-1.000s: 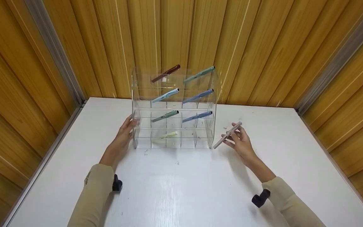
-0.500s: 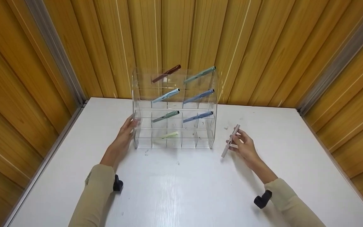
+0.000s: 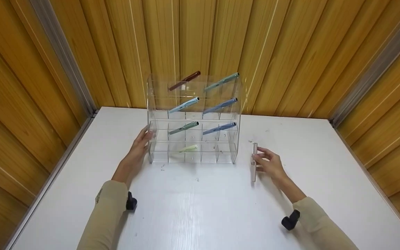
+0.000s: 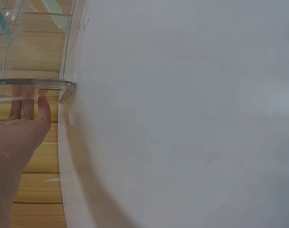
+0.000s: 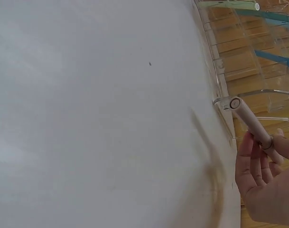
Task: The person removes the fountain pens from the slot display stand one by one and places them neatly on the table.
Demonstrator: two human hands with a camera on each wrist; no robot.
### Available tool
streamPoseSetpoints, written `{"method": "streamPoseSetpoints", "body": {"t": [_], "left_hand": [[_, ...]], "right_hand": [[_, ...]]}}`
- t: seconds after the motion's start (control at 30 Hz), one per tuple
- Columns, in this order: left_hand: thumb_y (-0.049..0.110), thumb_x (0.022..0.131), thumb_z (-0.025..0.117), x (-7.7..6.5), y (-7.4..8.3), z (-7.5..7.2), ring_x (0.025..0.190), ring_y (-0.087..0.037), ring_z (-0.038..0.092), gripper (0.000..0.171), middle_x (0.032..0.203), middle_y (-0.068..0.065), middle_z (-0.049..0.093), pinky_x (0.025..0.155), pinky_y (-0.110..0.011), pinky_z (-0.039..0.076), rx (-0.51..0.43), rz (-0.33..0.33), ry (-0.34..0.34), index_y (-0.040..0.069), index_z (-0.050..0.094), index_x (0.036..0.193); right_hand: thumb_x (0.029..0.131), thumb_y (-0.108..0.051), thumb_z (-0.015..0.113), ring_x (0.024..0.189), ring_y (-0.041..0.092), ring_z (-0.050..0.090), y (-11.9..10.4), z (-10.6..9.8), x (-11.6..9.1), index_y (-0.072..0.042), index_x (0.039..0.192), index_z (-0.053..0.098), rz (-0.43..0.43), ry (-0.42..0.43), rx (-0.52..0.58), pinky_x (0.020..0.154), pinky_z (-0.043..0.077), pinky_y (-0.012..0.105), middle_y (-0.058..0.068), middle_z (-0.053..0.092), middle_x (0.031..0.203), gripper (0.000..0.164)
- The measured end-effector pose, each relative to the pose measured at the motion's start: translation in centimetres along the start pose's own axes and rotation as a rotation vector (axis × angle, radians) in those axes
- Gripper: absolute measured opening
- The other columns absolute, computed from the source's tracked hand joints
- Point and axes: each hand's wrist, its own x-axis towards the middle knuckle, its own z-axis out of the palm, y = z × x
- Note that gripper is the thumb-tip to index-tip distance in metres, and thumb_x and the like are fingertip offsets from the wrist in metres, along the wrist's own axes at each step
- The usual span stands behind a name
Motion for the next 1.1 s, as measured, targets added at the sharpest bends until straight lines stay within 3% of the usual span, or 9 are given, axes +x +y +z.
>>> {"method": "streamPoseSetpoints", "body": {"t": [0.2, 0.43, 0.87, 1.1], "left_hand": [[0.05, 0.111, 0.046, 0.2, 0.0, 0.2, 0.165, -0.021, 0.006, 0.069, 0.177, 0.001, 0.011, 0.135, -0.046, 0.006, -0.012, -0.001, -0.005, 0.031, 0.015, 0.169], [0.054, 0.109, 0.048, 0.2, 0.0, 0.1, 0.165, -0.022, 0.006, 0.074, 0.177, 0.001, 0.011, 0.135, -0.047, 0.006, -0.016, 0.018, -0.02, 0.029, 0.014, 0.17], [0.055, 0.109, 0.047, 0.3, 0.1, -0.4, 0.165, -0.026, 0.005, 0.075, 0.178, -0.001, 0.009, 0.134, -0.05, 0.008, 0.046, 0.019, -0.032, 0.027, 0.013, 0.17], [0.055, 0.109, 0.046, 0.4, 0.2, -0.4, 0.165, -0.026, 0.004, 0.074, 0.178, -0.002, 0.01, 0.134, -0.052, 0.008, 0.061, 0.015, -0.021, 0.028, 0.013, 0.17]], "right_hand": [[0.101, -0.003, 0.068, 0.08, 0.009, 0.074, 0.6, -0.3, 0.1, 0.013, 0.152, 0.041, -0.001, -0.083, -0.099, 0.073, 0.065, 0.025, 0.003, 0.061, 0.105, 0.06], [0.1, -0.001, 0.068, 0.085, 0.011, 0.07, 0.6, 0.2, 0.1, 0.014, 0.152, 0.04, 0.019, -0.16, -0.151, 0.075, 0.066, 0.029, 0.009, 0.058, 0.11, 0.061], [0.095, -0.001, 0.073, 0.079, 0.01, 0.068, 0.6, 1.2, 0.9, 0.014, 0.137, 0.059, -0.037, -0.083, -0.407, 0.069, 0.065, 0.027, 0.013, 0.066, 0.101, 0.047], [0.094, -0.001, 0.074, 0.073, 0.01, 0.068, 0.8, 1.6, 1.0, 0.012, 0.135, 0.061, -0.046, -0.052, -0.429, 0.066, 0.065, 0.027, 0.012, 0.067, 0.096, 0.045]]}}
